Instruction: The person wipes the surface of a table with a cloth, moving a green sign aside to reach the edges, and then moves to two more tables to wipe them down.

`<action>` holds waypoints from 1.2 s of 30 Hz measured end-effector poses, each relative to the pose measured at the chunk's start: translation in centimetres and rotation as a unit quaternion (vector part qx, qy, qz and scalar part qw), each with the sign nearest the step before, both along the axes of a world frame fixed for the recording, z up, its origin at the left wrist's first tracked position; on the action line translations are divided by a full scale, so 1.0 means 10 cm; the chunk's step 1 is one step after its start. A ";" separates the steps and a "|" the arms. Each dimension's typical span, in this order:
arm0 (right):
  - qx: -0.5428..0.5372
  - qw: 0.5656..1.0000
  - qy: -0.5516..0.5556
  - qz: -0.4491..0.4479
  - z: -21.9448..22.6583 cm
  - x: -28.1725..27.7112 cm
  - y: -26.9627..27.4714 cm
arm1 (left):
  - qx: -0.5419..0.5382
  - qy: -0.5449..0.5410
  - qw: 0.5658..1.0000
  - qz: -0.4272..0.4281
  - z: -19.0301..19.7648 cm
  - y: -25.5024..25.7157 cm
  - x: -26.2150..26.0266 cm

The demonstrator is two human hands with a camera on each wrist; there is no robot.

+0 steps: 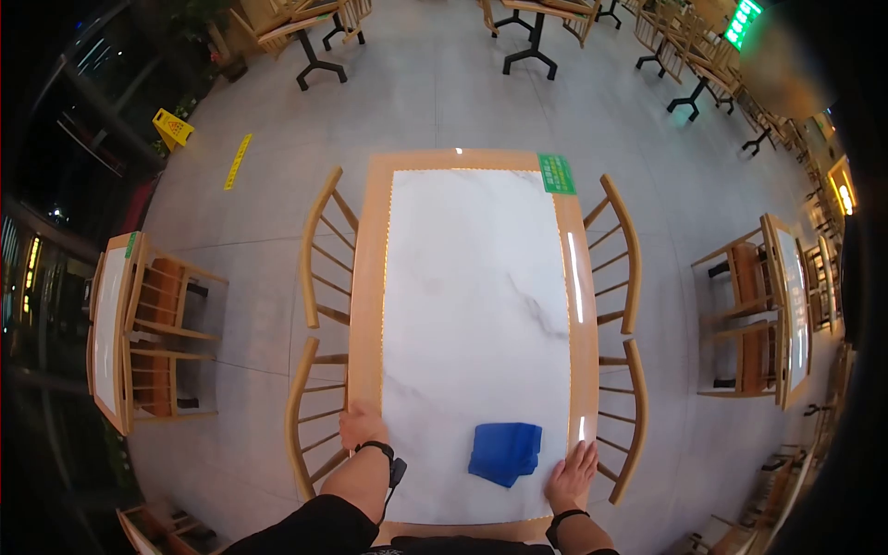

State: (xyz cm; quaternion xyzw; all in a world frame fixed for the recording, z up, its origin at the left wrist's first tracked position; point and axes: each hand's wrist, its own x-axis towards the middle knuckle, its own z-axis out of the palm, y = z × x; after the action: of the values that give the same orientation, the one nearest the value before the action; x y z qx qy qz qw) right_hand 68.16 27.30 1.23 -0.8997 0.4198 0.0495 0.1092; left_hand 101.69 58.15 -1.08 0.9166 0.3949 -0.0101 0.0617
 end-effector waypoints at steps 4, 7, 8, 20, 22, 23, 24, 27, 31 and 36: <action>-0.001 1.000 -0.019 0.010 -0.11 -0.08 -0.08 | -0.050 0.047 0.998 0.009 0.19 -0.05 0.02; -0.021 0.998 -0.060 -0.028 0.08 0.13 0.05 | -0.046 0.050 0.998 0.000 0.17 -0.06 0.04; -0.037 0.993 -0.110 -0.028 0.07 0.21 0.12 | -0.053 0.058 0.997 -0.002 0.20 -0.08 0.03; 0.020 0.980 -0.119 0.159 0.18 1.35 0.89 | -0.061 0.060 0.996 0.012 0.00 0.03 0.04; -0.016 0.981 -0.129 0.142 0.07 1.53 0.71 | -0.073 0.061 0.995 0.015 0.21 -0.11 0.04; -0.034 0.981 -0.136 0.136 0.02 1.65 0.62 | -0.076 0.064 0.995 0.016 0.25 -0.11 0.04; -0.048 0.982 -0.138 0.121 -0.01 1.78 0.50 | -0.079 0.065 0.995 0.019 0.25 -0.13 0.05; -0.090 0.978 -0.146 0.122 -0.11 2.30 -0.04 | -0.066 0.060 0.996 0.016 0.21 -0.09 0.05; -0.167 0.966 -0.167 0.108 -0.31 3.16 -1.05 | -0.058 0.038 0.998 0.005 0.07 0.01 0.00; -0.148 0.980 -0.122 0.052 -0.43 4.03 -2.05 | -0.084 0.066 0.994 0.014 0.15 -0.02 0.04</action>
State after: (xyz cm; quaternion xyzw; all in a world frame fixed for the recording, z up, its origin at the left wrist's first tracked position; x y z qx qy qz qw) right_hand 108.47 6.78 -3.09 -0.9256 0.3590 -0.1176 0.0228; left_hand 102.06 57.92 0.47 0.8999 0.4086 -0.1026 0.1129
